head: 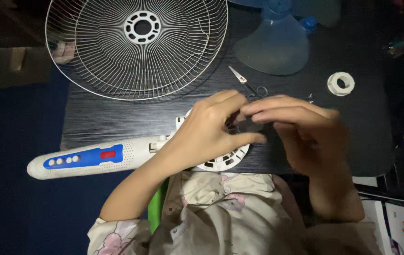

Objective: The person disassembles a handheld fan by removing screws from the rear housing with a screwdriver and scissors. They separate the rear cover from the motor assembly, then reattach it and continue adjusting the screws.

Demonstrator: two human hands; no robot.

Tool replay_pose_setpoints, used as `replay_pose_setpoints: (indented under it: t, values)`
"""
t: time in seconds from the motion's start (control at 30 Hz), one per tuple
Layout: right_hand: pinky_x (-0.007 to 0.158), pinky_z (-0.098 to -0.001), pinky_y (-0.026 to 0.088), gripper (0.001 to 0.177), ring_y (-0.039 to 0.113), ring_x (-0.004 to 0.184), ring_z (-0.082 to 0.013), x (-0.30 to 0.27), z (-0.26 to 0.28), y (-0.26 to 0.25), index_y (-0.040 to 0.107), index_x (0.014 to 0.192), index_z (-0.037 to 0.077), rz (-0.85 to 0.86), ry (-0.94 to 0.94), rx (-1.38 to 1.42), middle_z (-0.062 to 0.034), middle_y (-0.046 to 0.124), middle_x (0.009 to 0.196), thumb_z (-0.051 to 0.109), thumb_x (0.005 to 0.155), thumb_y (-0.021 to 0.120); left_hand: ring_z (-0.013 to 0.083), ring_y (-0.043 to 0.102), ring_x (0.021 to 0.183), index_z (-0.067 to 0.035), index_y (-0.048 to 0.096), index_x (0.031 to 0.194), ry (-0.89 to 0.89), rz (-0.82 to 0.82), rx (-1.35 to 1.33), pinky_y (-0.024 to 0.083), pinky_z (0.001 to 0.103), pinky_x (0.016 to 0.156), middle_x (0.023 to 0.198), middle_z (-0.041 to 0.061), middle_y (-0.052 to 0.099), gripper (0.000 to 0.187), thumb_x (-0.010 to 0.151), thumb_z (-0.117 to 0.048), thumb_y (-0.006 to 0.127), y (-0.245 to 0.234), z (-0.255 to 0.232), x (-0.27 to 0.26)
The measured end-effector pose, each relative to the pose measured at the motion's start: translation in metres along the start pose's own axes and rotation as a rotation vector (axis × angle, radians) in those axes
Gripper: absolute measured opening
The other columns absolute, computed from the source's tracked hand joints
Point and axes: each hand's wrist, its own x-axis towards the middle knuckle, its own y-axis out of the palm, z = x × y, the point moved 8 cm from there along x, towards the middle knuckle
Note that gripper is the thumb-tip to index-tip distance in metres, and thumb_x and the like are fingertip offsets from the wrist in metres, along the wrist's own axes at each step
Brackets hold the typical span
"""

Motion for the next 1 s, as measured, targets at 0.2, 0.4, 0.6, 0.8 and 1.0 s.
replay_pose_setpoints:
  t: [0.2, 0.4, 0.6, 0.8, 1.0]
  values:
    - [0.075, -0.0282, 0.062, 0.022, 0.073, 0.097, -0.0221, -0.005, 0.010, -0.001, 0.069, 0.102, 0.001, -0.038, -0.142, -0.079, -0.0193, 0.068, 0.115, 0.017, 0.090, 0.076, 0.0134, 0.072, 0.074, -0.007, 0.069, 0.120, -0.144, 0.320, -0.385, 0.057, 0.029, 0.070, 0.100, 0.005, 0.077, 0.040, 0.084, -0.026, 0.071, 0.006, 0.013, -0.001]
    - [0.091, -0.0370, 0.061, 0.016, 0.071, 0.106, -0.0260, 0.000, 0.003, 0.000, 0.063, 0.107, -0.005, 0.014, -0.142, 0.021, -0.0231, 0.066, 0.118, 0.005, 0.094, 0.064, 0.0264, 0.071, 0.079, 0.007, 0.068, 0.091, -0.175, 0.255, 0.003, 0.057, 0.037, 0.070, 0.087, 0.016, 0.073, 0.038, 0.080, -0.023, 0.089, 0.010, 0.021, 0.006]
    - [0.090, -0.0349, 0.065, 0.026, 0.074, 0.105, -0.0235, -0.005, -0.013, 0.000, 0.064, 0.112, 0.000, -0.116, -0.023, 0.135, -0.0194, 0.067, 0.113, 0.013, 0.092, 0.074, 0.0207, 0.075, 0.099, -0.002, 0.067, 0.124, 0.094, 0.207, -0.390, 0.060, 0.032, 0.082, 0.117, 0.013, 0.072, 0.035, 0.093, -0.018, 0.076, 0.005, 0.014, 0.001]
    - [0.087, -0.0350, 0.062, 0.028, 0.069, 0.102, -0.0256, -0.004, 0.001, 0.002, 0.064, 0.108, -0.002, -0.111, -0.116, -0.005, -0.0219, 0.062, 0.111, 0.010, 0.086, 0.075, 0.0212, 0.070, 0.079, 0.001, 0.070, 0.103, -0.004, 0.035, -0.166, 0.056, 0.034, 0.070, 0.091, 0.011, 0.069, 0.031, 0.078, -0.012, 0.083, 0.000, 0.012, 0.001]
    - [0.086, -0.0339, 0.066, 0.020, 0.073, 0.103, -0.0244, -0.009, 0.001, -0.002, 0.060, 0.112, -0.004, -0.140, -0.089, -0.020, -0.0190, 0.067, 0.114, 0.002, 0.095, 0.069, 0.0189, 0.068, 0.074, 0.000, 0.074, 0.106, -0.029, 0.061, -0.147, 0.053, 0.032, 0.063, 0.087, 0.009, 0.066, 0.032, 0.077, -0.011, 0.082, -0.004, 0.007, 0.008]
